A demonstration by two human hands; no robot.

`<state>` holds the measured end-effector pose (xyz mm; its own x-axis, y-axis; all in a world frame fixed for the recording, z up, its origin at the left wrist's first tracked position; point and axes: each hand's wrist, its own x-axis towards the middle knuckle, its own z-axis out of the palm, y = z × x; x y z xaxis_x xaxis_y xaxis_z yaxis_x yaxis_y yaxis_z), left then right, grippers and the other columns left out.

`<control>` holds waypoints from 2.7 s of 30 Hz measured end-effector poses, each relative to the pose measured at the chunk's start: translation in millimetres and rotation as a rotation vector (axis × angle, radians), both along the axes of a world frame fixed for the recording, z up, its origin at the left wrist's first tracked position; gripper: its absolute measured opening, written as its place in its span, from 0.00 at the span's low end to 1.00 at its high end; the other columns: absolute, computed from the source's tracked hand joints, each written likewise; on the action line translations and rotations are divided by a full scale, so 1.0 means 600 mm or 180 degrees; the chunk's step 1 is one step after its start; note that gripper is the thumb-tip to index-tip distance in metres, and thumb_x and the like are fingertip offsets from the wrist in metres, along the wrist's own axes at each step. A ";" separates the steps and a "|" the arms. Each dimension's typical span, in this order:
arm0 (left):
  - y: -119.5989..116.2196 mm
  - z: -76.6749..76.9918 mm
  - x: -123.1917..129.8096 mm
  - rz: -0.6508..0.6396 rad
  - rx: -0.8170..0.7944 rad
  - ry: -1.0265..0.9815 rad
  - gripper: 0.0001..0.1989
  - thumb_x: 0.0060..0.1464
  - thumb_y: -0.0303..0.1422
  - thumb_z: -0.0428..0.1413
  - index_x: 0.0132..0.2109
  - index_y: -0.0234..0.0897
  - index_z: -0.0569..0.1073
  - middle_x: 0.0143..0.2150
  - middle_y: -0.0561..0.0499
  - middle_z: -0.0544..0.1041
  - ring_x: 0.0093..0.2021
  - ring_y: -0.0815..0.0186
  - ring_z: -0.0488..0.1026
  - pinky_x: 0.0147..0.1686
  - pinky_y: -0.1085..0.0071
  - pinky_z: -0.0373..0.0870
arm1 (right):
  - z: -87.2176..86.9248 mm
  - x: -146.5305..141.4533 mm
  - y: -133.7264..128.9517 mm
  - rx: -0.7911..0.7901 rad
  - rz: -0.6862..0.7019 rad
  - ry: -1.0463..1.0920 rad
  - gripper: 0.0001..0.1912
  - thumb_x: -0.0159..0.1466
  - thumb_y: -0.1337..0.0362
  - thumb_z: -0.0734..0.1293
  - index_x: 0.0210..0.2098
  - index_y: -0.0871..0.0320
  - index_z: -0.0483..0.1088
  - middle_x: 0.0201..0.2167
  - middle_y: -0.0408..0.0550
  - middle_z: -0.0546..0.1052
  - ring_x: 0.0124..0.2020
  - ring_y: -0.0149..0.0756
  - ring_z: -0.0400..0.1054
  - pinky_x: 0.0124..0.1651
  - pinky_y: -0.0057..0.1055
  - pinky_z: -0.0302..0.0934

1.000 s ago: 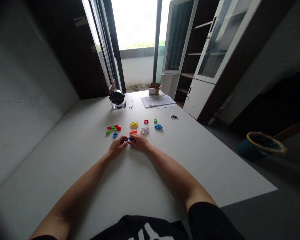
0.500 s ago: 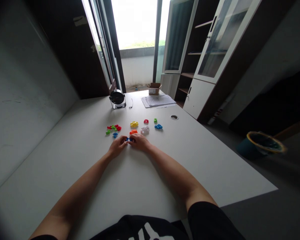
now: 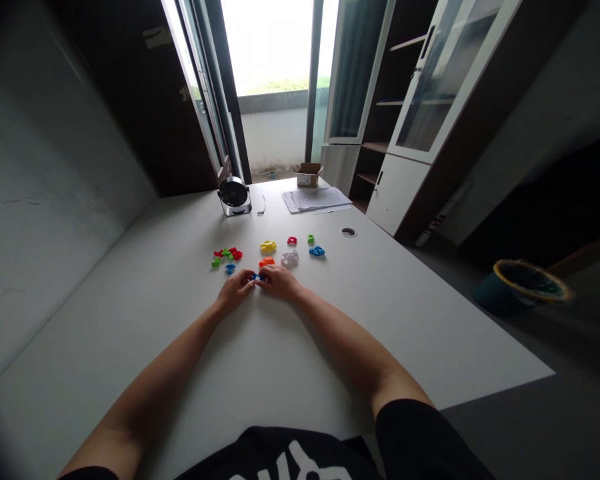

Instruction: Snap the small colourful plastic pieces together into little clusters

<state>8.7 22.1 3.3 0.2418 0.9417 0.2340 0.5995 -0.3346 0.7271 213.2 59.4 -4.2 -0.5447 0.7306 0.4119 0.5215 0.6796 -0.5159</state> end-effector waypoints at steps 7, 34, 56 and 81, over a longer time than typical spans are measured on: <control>0.001 -0.004 -0.001 -0.0021 0.0026 -0.0064 0.12 0.57 0.34 0.55 0.48 0.40 0.73 0.39 0.51 0.79 0.33 0.67 0.74 0.34 0.73 0.69 | 0.000 -0.001 0.001 0.0043 0.0036 -0.0019 0.11 0.64 0.57 0.69 0.40 0.57 0.73 0.34 0.46 0.75 0.34 0.34 0.67 0.39 0.28 0.58; 0.003 -0.007 -0.003 0.0015 0.0002 -0.0025 0.12 0.57 0.35 0.55 0.49 0.40 0.73 0.40 0.50 0.79 0.34 0.66 0.75 0.35 0.71 0.70 | -0.004 -0.002 0.004 0.0099 0.0057 0.0082 0.10 0.64 0.56 0.69 0.39 0.57 0.73 0.34 0.47 0.76 0.33 0.33 0.67 0.36 0.27 0.57; 0.001 -0.002 -0.002 0.0052 -0.0020 0.0045 0.12 0.57 0.35 0.55 0.48 0.40 0.73 0.39 0.51 0.79 0.34 0.67 0.74 0.35 0.72 0.69 | -0.002 -0.002 0.002 0.0042 0.0040 0.0048 0.10 0.64 0.56 0.69 0.39 0.57 0.73 0.34 0.47 0.76 0.33 0.34 0.67 0.38 0.29 0.58; 0.001 -0.002 -0.001 0.0036 -0.0050 0.0026 0.12 0.57 0.35 0.55 0.48 0.40 0.73 0.36 0.51 0.78 0.33 0.66 0.74 0.34 0.71 0.69 | -0.008 -0.003 0.006 0.0055 0.0012 0.0051 0.11 0.64 0.55 0.69 0.39 0.56 0.73 0.33 0.46 0.75 0.33 0.34 0.66 0.37 0.29 0.57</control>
